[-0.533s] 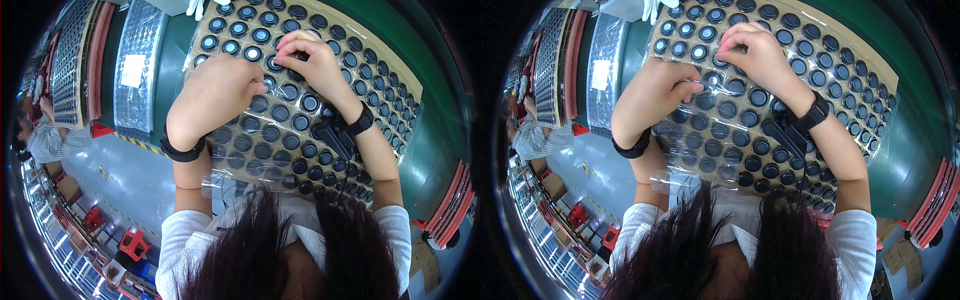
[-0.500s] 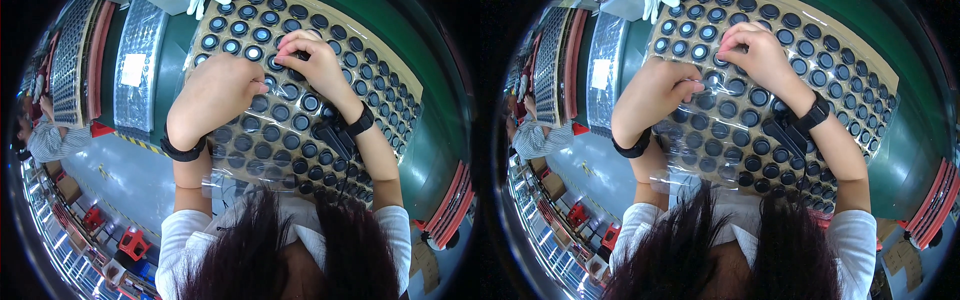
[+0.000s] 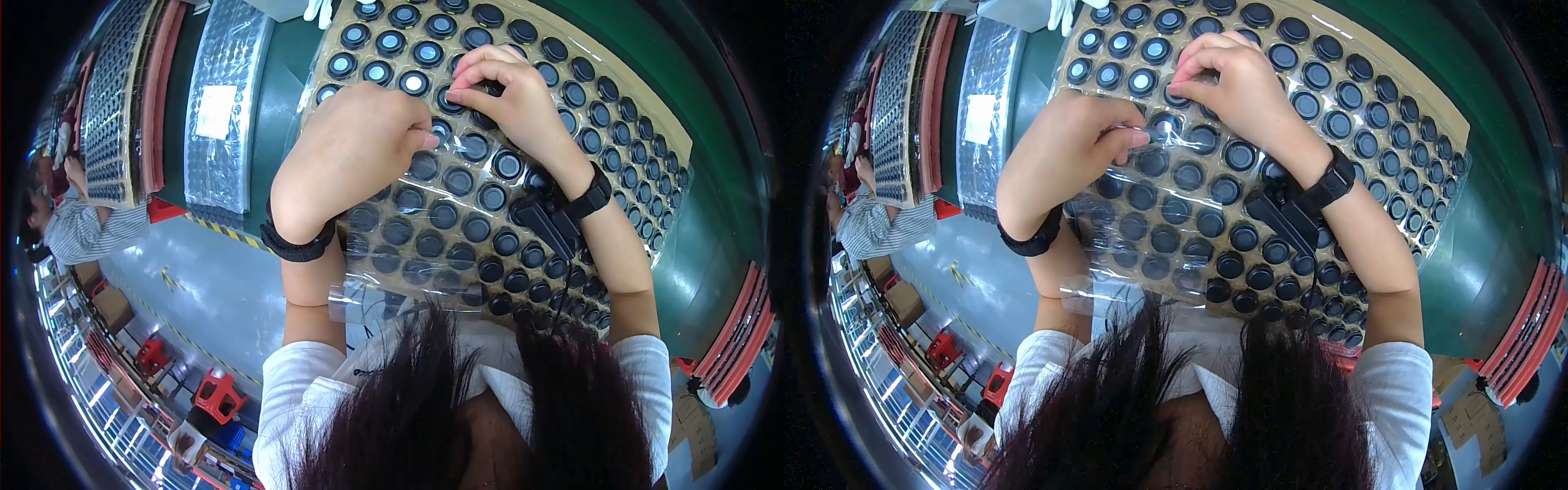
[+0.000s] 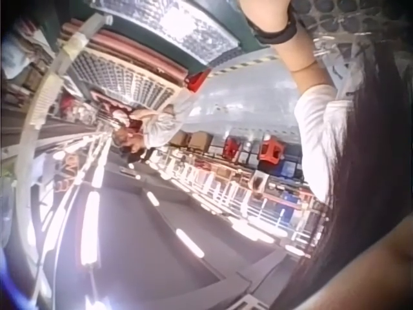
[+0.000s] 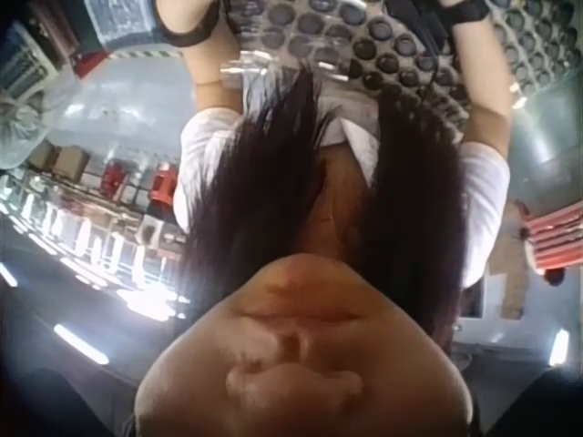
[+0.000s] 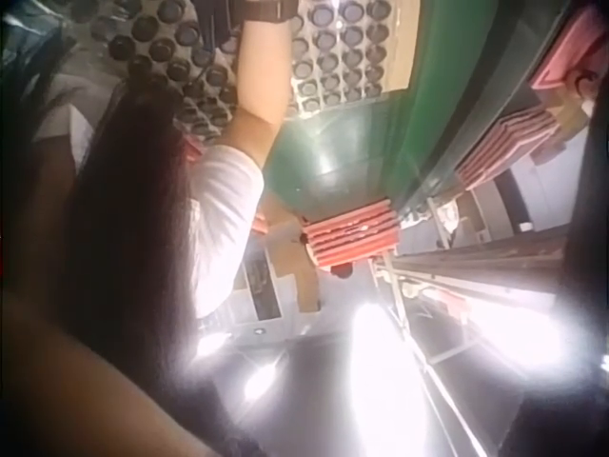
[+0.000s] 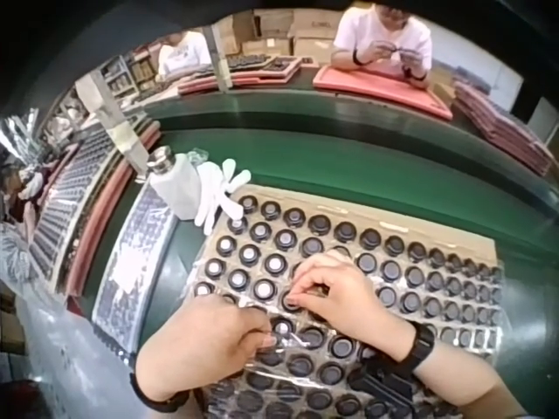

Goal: The person picks up a black component from a tray, peels a small circular sticker from a plastic sheet, and applies it to the component. After repeating this process for several components, the person sets the tray aside and picks up a new tray.

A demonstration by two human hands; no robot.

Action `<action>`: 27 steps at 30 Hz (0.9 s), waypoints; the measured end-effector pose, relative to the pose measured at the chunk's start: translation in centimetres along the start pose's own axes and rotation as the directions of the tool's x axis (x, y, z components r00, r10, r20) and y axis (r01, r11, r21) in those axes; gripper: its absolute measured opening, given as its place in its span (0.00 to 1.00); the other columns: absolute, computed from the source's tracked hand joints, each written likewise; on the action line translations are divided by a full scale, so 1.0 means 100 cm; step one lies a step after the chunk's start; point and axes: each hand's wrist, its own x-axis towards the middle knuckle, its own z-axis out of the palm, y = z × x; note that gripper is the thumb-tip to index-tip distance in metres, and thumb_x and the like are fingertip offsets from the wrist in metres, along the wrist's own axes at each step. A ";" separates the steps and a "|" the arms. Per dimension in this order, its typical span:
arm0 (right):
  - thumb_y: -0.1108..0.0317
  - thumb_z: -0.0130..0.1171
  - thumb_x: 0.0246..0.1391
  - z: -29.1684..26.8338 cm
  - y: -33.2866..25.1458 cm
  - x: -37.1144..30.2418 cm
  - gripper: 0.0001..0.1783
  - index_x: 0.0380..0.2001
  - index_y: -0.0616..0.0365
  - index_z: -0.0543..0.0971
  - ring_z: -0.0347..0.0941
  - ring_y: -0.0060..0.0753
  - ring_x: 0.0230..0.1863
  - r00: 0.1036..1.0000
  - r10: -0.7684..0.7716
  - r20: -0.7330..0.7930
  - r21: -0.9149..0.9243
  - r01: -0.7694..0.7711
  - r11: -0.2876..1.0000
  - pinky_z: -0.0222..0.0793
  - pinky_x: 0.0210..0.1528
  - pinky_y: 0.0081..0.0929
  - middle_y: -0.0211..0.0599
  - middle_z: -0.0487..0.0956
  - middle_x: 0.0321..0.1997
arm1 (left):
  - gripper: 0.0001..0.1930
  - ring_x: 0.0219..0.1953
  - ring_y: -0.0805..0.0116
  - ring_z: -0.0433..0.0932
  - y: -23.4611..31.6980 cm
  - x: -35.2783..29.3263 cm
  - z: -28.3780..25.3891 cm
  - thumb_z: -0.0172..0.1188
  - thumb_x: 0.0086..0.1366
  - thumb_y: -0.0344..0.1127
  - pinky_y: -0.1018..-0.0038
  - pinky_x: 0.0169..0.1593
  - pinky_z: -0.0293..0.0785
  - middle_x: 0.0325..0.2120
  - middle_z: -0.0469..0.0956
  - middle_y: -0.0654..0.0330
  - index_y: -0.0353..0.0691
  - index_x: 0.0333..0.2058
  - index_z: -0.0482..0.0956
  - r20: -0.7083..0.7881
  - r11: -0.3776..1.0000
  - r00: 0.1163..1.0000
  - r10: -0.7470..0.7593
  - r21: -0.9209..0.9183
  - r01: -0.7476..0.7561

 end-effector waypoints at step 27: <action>0.71 0.62 0.38 -0.006 -0.014 0.003 0.17 0.36 0.58 0.73 0.70 0.29 0.39 0.996 0.089 -0.006 0.336 -0.082 0.938 0.65 0.44 0.22 0.35 0.74 0.33 | 0.07 0.25 0.53 0.74 -0.002 0.005 0.001 0.55 0.50 0.35 0.63 0.30 0.69 0.17 0.73 0.51 0.39 0.23 0.77 -0.057 0.999 0.998 -0.034 0.017 0.035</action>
